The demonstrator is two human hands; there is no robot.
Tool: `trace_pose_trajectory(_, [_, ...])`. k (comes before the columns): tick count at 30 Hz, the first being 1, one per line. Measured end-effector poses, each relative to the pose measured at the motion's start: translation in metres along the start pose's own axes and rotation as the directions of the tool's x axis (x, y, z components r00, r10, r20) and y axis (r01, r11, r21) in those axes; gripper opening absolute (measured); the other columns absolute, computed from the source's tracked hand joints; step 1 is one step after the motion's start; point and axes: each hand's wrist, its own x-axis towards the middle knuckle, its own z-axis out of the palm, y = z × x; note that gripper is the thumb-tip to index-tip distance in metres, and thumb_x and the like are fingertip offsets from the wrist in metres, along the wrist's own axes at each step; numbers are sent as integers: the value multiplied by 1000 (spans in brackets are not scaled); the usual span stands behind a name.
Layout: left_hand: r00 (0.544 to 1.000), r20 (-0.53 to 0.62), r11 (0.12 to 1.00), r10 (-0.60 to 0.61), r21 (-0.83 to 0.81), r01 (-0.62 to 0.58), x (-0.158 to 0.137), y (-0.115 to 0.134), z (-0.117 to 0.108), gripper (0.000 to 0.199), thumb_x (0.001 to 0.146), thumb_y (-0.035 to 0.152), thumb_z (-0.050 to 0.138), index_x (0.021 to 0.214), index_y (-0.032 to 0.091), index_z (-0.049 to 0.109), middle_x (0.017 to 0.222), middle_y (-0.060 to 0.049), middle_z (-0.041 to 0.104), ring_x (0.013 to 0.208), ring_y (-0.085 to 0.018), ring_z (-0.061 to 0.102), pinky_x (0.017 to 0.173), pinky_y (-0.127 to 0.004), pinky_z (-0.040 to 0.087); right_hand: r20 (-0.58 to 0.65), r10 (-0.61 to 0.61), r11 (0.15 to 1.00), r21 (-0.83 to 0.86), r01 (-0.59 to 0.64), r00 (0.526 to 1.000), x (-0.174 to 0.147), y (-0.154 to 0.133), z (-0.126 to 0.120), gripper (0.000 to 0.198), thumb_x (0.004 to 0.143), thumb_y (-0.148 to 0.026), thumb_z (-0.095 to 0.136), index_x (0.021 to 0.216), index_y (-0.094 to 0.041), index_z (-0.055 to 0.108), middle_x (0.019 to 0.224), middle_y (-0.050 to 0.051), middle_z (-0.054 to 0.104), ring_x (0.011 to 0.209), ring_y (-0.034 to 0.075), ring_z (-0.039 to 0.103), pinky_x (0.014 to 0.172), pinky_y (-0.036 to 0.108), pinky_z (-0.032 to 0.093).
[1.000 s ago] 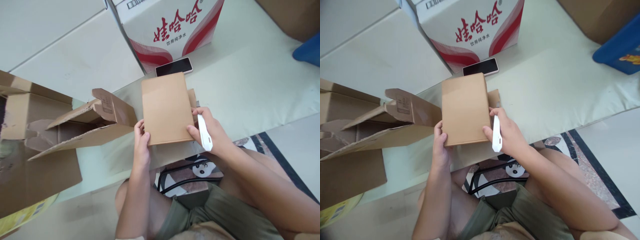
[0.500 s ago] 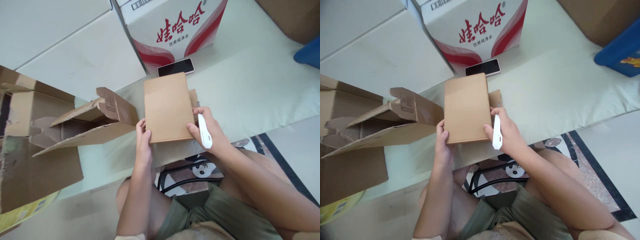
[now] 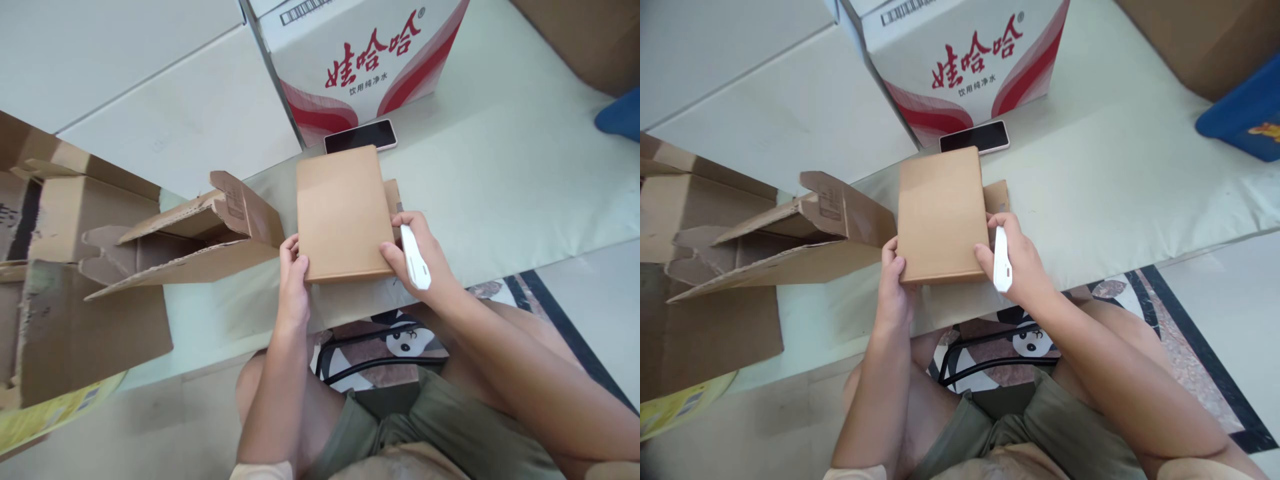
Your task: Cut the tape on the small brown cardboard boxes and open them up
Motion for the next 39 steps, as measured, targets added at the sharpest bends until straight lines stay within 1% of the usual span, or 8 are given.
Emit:
trace_pose_trajectory(5, [1000, 2, 1000, 1, -18, -1, 0, 0, 0, 58, 77, 62, 74, 124, 30, 61, 131, -5, 63, 132, -30, 56, 107, -40, 48, 13, 24, 999, -31, -24, 1000, 0, 1, 1, 36, 83, -47, 54, 109, -28, 38, 97, 5, 66, 69, 22, 58, 68, 40, 47])
trace_pose_trajectory(11, [1000, -7, 1000, -2, -23, 2, 1, 0, 0, 56, 77, 61, 74, 122, 30, 62, 130, -5, 64, 131, -29, 56, 106, -38, 49, -29, -13, 1000, 21, 14, 999, 0, 5, 3, 35, 82, -46, 56, 107, -28, 40, 96, 5, 66, 67, 20, 55, 63, 36, 43])
trace_pose_trajectory(18, [1000, 0, 1000, 8, -6, -8, 0, 0, 0, 55, 78, 61, 73, 123, 31, 62, 131, -6, 63, 130, -30, 57, 103, -39, 51, -57, -39, 998, 38, 41, 998, 0, 7, 4, 34, 81, -43, 59, 106, -28, 42, 112, 8, 70, 65, 19, 55, 63, 36, 44])
trace_pose_trajectory(20, [1000, -2, 1000, 7, -7, -7, 0, 0, 0, 56, 78, 61, 73, 123, 31, 62, 130, -6, 63, 129, -30, 57, 103, -39, 50, -52, -33, 998, 45, 35, 998, 0, 6, 4, 34, 81, -43, 58, 106, -28, 42, 111, 8, 71, 65, 19, 55, 62, 36, 44])
trace_pose_trajectory(25, [1000, -15, 1000, 9, -13, -9, 0, 0, 1, 58, 76, 61, 73, 123, 30, 62, 129, -6, 63, 128, -29, 58, 104, -39, 50, -20, 3, 1000, 29, -2, 1000, 0, 4, 3, 34, 81, -44, 56, 107, -27, 41, 102, 6, 69, 65, 20, 55, 63, 37, 44])
trace_pose_trajectory(31, [1000, -20, 1000, 7, -6, -7, 1, -1, 2, 58, 75, 61, 73, 123, 29, 62, 130, -6, 63, 131, -30, 56, 107, -41, 48, -34, -6, 1000, 15, 7, 999, 0, 5, 3, 35, 81, -45, 57, 107, -28, 41, 113, 8, 70, 67, 19, 56, 63, 36, 43])
trace_pose_trajectory(35, [1000, -21, 1000, 3, -12, -3, 0, 0, 2, 58, 75, 61, 73, 123, 29, 62, 129, -6, 63, 129, -30, 57, 106, -40, 49, -37, 3, 1000, 23, -2, 999, 0, 5, 3, 35, 80, -44, 57, 106, -28, 41, 102, 6, 70, 66, 20, 55, 62, 35, 43])
trace_pose_trajectory(39, [1000, -25, 1000, 10, -19, -10, 0, 0, 2, 57, 76, 61, 73, 122, 30, 62, 130, -5, 63, 129, -29, 56, 105, -39, 48, -23, 11, 1000, 23, -10, 1000, -1, 3, 2, 34, 80, -43, 57, 106, -28, 41, 91, 3, 66, 64, 20, 54, 62, 35, 42])
